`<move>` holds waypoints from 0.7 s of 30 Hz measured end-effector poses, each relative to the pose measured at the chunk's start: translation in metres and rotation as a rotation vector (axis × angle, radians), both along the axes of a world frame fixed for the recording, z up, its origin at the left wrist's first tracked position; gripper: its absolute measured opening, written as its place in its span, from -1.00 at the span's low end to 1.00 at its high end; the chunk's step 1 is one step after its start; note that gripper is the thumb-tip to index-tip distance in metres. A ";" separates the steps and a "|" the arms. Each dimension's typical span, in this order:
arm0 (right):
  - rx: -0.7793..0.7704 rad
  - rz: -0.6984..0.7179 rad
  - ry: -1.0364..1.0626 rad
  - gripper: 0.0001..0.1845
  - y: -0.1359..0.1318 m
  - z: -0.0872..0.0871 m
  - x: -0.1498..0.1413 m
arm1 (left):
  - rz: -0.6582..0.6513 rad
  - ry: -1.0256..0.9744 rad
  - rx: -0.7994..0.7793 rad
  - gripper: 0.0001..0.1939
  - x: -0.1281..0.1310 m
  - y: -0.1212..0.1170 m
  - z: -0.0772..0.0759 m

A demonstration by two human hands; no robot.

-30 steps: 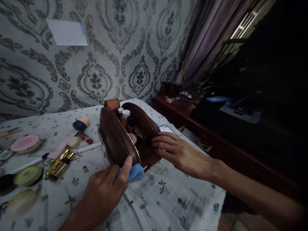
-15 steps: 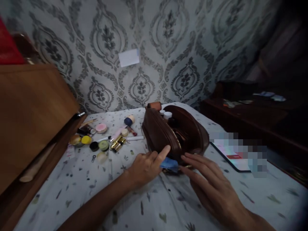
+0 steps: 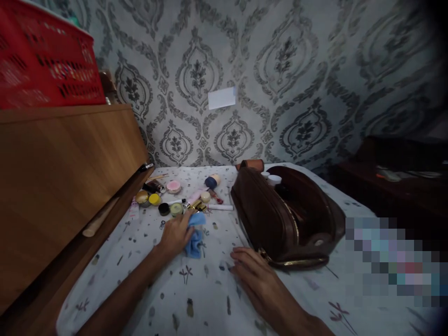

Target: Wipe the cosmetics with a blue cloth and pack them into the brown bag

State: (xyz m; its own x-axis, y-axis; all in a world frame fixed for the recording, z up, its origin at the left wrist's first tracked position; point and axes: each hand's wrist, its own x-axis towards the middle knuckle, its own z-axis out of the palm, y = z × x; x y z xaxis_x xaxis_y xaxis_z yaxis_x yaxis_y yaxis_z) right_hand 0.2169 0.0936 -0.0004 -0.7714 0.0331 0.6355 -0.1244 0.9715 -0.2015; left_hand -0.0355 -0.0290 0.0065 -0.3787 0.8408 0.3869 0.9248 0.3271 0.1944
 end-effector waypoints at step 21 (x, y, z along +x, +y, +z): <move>-0.490 0.141 -0.070 -0.74 -0.009 -0.021 -0.047 | 0.363 0.028 0.466 -0.71 -0.162 -0.038 -0.017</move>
